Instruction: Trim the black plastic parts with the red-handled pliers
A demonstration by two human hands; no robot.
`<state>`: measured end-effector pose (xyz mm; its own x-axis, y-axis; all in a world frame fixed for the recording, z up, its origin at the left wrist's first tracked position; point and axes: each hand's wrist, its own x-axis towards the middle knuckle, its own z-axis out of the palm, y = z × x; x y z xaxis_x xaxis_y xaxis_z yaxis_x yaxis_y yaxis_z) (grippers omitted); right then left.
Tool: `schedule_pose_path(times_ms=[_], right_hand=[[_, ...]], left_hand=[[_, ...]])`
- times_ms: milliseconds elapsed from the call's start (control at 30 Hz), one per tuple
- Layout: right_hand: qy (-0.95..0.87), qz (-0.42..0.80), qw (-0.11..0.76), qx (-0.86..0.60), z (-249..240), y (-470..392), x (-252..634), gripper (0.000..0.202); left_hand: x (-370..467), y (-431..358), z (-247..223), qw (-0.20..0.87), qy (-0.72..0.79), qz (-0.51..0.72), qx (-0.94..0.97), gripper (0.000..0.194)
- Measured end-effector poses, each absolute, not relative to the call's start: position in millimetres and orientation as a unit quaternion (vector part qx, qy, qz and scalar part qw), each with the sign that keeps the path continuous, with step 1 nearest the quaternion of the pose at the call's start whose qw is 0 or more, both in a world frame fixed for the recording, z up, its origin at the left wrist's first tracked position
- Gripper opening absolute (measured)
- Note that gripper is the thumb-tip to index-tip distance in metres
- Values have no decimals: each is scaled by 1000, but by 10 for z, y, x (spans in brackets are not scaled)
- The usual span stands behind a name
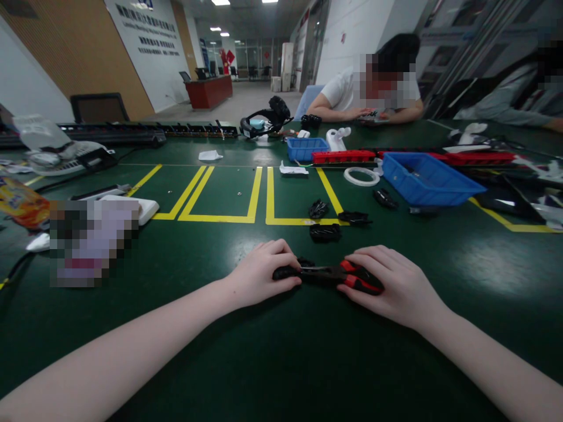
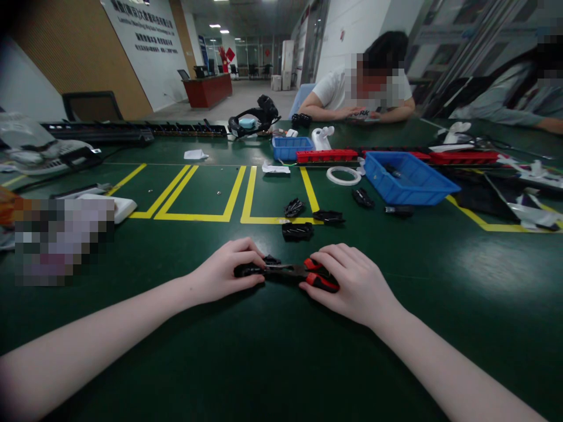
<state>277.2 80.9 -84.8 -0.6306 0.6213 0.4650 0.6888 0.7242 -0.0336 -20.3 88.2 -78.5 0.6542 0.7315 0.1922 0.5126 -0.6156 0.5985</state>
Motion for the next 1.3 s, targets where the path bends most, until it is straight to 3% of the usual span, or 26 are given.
schedule_pose_path(times_ms=[1300], right_hand=[[-905,-72,223,-355,-784,813,2737,32]], left_hand=[[-212,901,-823,294,360,245,851,17]])
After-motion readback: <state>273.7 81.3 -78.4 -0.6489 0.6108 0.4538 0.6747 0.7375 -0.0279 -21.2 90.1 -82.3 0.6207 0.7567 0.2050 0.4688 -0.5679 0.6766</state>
